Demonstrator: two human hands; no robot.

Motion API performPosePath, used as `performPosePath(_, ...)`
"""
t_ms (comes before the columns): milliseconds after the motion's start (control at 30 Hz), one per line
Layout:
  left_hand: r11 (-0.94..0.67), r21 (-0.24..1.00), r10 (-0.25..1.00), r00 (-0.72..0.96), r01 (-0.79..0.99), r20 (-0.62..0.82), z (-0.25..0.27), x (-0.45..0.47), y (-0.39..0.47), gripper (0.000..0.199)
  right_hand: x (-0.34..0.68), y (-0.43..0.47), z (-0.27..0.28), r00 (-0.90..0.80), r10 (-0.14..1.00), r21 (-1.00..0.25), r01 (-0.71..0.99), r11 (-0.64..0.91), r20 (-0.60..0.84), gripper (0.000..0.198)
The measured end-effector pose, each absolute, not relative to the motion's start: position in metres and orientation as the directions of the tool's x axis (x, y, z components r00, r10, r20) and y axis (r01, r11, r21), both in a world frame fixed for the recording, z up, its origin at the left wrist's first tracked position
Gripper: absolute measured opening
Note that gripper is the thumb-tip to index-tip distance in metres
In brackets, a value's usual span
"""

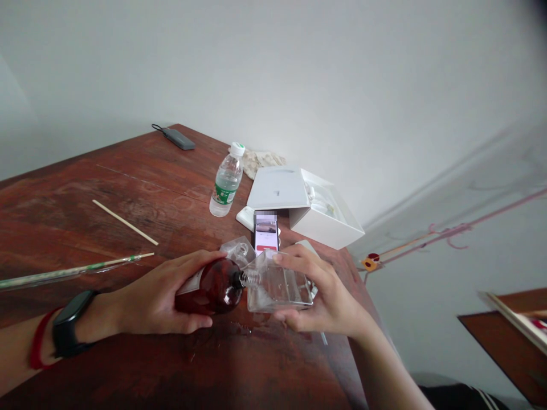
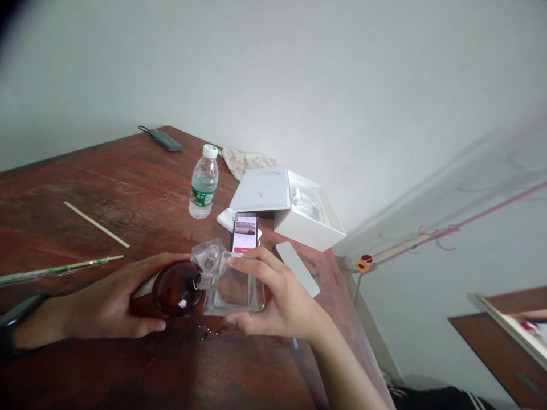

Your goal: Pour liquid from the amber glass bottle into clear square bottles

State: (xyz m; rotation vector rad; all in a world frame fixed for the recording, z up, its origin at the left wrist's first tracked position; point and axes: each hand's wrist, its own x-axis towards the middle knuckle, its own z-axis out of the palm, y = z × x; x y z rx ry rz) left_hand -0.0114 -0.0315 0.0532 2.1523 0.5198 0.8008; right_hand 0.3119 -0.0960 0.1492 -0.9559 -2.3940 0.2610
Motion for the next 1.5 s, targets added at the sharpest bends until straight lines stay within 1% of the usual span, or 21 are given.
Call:
performPosePath(133, -0.629, 0.770, 0.582, 0.720, 0.105, 0.377, 0.0537, -0.0098, -0.0314, 0.091, 0.3109, -0.0967, 0.1529, -0.600, 0.682, -0.345, 0.590, 0.730, 0.417, 0.081)
performPosePath(400, -0.627, 0.773, 0.584, 0.717, 0.101, 0.381, 0.0529, -0.0117, -0.0322, 0.091, 0.3120, -0.0971, 0.1484, -0.588, 0.694, -0.392, 0.573, 0.720, 0.416, 0.081)
performPosePath(700, -0.617, 0.777, 0.594, 0.722, 0.125, 0.355, 0.0564, -0.0127, -0.0324, 0.090, 0.3111, -0.0981, 0.1524, -0.601, 0.685, -0.370, 0.576, 0.729, 0.412, 0.079)
performPosePath(833, -0.630, 0.768, 0.584, 0.723, 0.117, 0.370, 0.0558, -0.0127, -0.0315, 0.092, 0.3115, -0.0979, 0.1517, -0.599, 0.686, -0.377, 0.574, 0.727, 0.413, 0.078)
performPosePath(967, -0.628, 0.769, 0.572, 0.741, 0.120, 0.352, 0.0545, -0.0120, -0.0293, 0.092, 0.3117, -0.0979, 0.1513, -0.603, 0.684, -0.374, 0.573, 0.729, 0.410, 0.079)
performPosePath(1333, -0.656, 0.747, 0.549, 0.745, 0.104, 0.378, 0.0489, -0.0128, -0.0281, 0.093, 0.3104, -0.0986, 0.1529, -0.605, 0.675, -0.342, 0.583, 0.737, 0.423, 0.070)
performPosePath(1500, -0.654, 0.750, 0.553, 0.742, 0.104, 0.379, 0.0503, -0.0128, -0.0280, 0.094, 0.3086, -0.0991, 0.1567, -0.611, 0.667, -0.300, 0.600, 0.741, 0.425, 0.066)
